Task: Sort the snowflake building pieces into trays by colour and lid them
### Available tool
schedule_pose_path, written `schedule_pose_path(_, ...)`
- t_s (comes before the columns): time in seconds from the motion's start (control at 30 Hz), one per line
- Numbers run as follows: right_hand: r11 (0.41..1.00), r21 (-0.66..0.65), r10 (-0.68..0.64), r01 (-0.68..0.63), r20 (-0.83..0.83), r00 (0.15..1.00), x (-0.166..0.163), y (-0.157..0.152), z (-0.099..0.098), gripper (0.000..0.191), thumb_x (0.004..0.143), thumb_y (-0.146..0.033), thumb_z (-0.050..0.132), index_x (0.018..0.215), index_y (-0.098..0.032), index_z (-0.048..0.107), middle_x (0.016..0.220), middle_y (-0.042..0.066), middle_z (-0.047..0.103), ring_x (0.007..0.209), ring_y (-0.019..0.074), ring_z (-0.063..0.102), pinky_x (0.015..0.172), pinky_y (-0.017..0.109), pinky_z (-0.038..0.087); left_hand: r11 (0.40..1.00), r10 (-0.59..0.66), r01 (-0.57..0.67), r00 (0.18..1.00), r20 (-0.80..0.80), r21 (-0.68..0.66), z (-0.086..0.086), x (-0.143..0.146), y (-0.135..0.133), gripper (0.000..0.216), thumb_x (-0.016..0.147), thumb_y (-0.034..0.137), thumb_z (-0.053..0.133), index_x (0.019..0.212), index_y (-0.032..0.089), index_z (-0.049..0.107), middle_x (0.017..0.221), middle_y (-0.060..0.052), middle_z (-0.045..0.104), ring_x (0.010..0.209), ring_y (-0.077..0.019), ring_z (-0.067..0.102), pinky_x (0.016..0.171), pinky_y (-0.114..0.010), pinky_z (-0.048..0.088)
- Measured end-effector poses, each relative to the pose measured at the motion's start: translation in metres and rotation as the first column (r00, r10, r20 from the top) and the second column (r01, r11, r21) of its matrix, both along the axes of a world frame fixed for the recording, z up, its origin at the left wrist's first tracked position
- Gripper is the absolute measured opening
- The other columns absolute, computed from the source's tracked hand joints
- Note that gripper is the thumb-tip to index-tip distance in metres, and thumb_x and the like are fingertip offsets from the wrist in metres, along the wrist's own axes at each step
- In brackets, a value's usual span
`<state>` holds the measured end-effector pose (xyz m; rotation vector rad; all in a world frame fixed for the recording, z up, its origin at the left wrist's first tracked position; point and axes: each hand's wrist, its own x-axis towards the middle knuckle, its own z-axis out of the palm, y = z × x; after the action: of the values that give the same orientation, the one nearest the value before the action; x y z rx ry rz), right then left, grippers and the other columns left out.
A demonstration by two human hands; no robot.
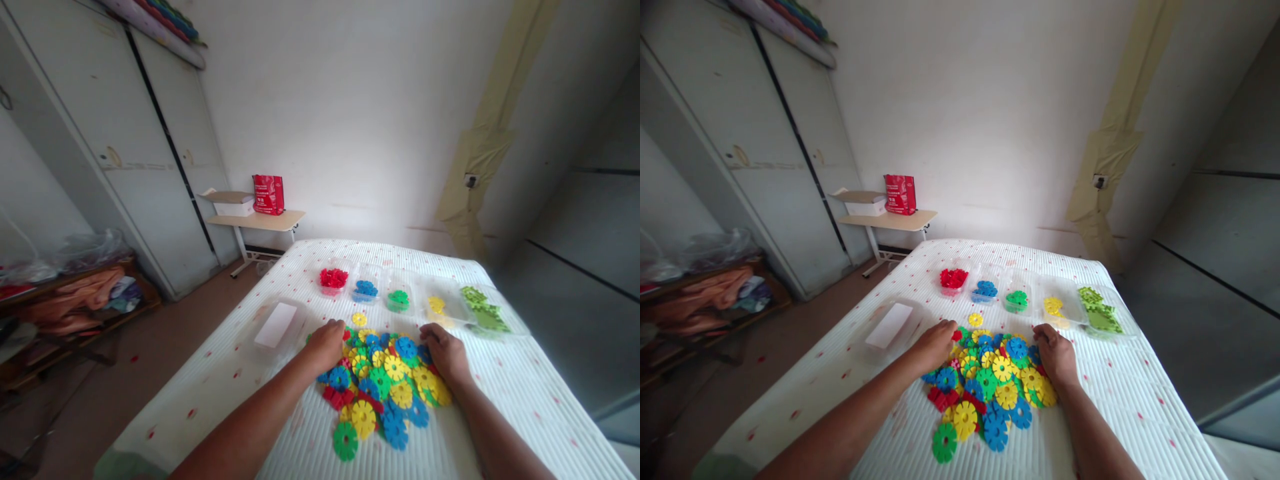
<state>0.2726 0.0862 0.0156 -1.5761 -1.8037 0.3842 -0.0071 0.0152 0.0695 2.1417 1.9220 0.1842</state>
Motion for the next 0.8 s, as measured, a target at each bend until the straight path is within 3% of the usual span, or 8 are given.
schedule_pose_path(0.17,1.000,0.007,0.002,-0.001,-0.009,1.000,0.000,0.001,-0.002,0.026,0.071,-0.028,0.039,0.080,-0.023,0.063,0.072,0.000,0.069,0.068,0.0155,0.063,0.065,0.025,0.046,0.996,0.078,-0.080,0.996,0.041,0.045,0.018,-0.021,0.020,0.014,0.083,0.016,0.042,0.094,0.020,0.050,0.089,-0.005,0.065,0.085,-0.0160,0.061,0.069,-0.022,0.042)
schedule_pose_path(0.4,1.000,-0.009,-0.006,0.006,-0.016,1.000,-0.001,0.000,0.000,0.026,0.070,-0.028,0.039,0.079,-0.023,0.062,0.071,0.000,0.069,0.067,0.0153,0.063,0.064,0.025,0.046,0.938,0.245,-0.257,0.966,0.081,0.233,0.071,-0.035,0.097,0.024,0.086,0.020,0.042,0.109,0.019,0.047,0.101,-0.007,0.063,0.097,-0.0170,0.058,0.081,-0.024,0.041)
schedule_pose_path(0.5,1.000,-0.008,0.001,-0.001,-0.010,1.000,-0.001,0.000,0.002,0.026,0.071,-0.029,0.038,0.079,-0.023,0.062,0.072,0.000,0.069,0.068,0.0157,0.063,0.066,0.025,0.046,0.916,0.285,-0.300,0.954,0.093,0.266,0.074,-0.031,0.108,0.031,0.084,0.020,0.046,0.115,0.019,0.047,0.104,-0.008,0.061,0.099,-0.0174,0.058,0.084,-0.024,0.041)
schedule_pose_path(0.63,1.000,-0.013,0.009,-0.009,-0.018,1.000,0.000,0.000,0.002,0.026,0.070,-0.029,0.038,0.079,-0.022,0.061,0.072,0.001,0.069,0.068,0.0159,0.063,0.066,0.026,0.046,0.921,0.266,-0.283,0.959,0.098,0.269,0.055,-0.026,0.084,0.031,0.083,0.017,0.045,0.113,0.020,0.052,0.107,-0.009,0.059,0.099,-0.0183,0.058,0.085,-0.026,0.042)
schedule_pose_path(0.73,1.000,-0.019,0.014,-0.015,-0.043,0.999,0.001,0.001,0.002,0.026,0.069,-0.028,0.039,0.079,-0.022,0.062,0.072,0.000,0.069,0.068,0.0158,0.063,0.067,0.026,0.046,0.941,0.198,-0.221,0.974,0.110,0.257,0.037,-0.026,0.046,0.028,0.083,0.019,0.046,0.109,0.020,0.056,0.108,-0.007,0.060,0.101,-0.0173,0.056,0.089,-0.025,0.040)
schedule_pose_path(0.8,0.999,-0.039,0.015,-0.018,-0.080,0.997,0.001,0.001,0.003,0.025,0.067,-0.027,0.040,0.078,-0.022,0.062,0.073,0.000,0.069,0.069,0.0158,0.062,0.068,0.026,0.046,0.965,0.077,-0.119,0.980,0.181,0.233,0.027,-0.025,0.015,0.027,0.083,0.027,0.049,0.107,0.020,0.058,0.107,-0.006,0.062,0.100,-0.0166,0.056,0.089,-0.024,0.041)
